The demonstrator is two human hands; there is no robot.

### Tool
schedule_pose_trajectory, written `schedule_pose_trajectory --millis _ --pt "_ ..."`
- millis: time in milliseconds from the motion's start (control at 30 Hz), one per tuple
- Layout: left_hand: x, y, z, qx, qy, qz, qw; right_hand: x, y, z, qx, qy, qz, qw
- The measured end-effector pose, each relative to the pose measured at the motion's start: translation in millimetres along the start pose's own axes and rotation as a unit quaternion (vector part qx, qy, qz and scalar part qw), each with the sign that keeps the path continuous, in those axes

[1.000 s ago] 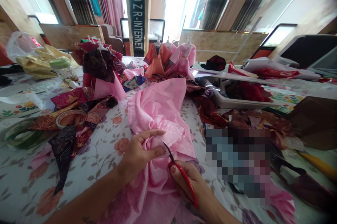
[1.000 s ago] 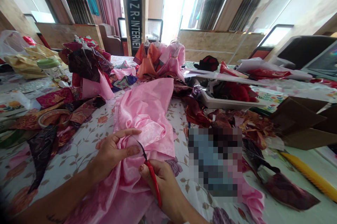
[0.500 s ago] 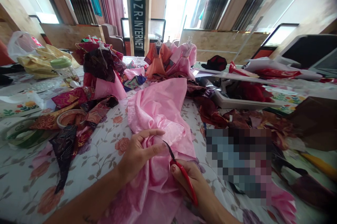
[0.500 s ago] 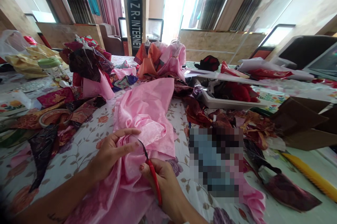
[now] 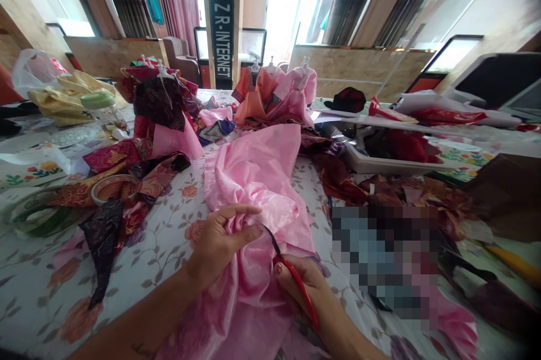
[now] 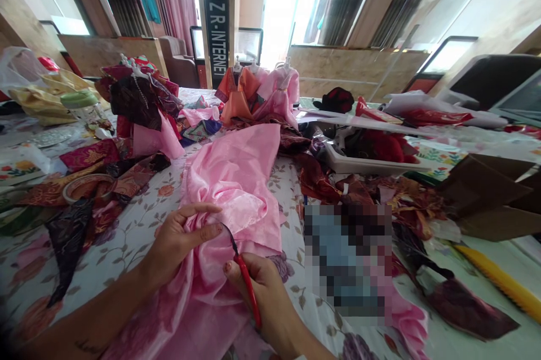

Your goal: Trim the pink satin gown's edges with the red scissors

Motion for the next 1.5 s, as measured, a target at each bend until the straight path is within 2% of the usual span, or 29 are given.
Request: schedule_pose_trajectory --millis 367,667,967,1500 --pt "2.0 5.1 2.0 -0.007 -0.023 -0.033 0.999 1.0 -10.6 3.9 -0.015 -0.045 -0.008 0.999" --pt "0.4 5.2 1.3 -0.032 -0.059 0.003 0.998 -5.0 -10.3 4.3 -0.017 -0.096 -0.029 0.995" --pt "1.6 4.4 2.0 -0.041 -0.077 -0.004 0.996 -5.1 -2.1 2.8 -0.024 -0.074 -0.013 0.997" --pt "-0.1 5.3 0.5 -0.037 -0.077 -0.009 0.996 1.5 -7.7 3.3 -0.021 -0.055 -0.054 0.997"
Point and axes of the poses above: each hand's wrist, its own z-axis away from the middle knuckle, its own x-axis out of the palm, y = z × x, the point moved 4 cm from there along -z, towards the middle knuckle, and after that the axes turned 1 degree about -y, right-handed, at the moved point
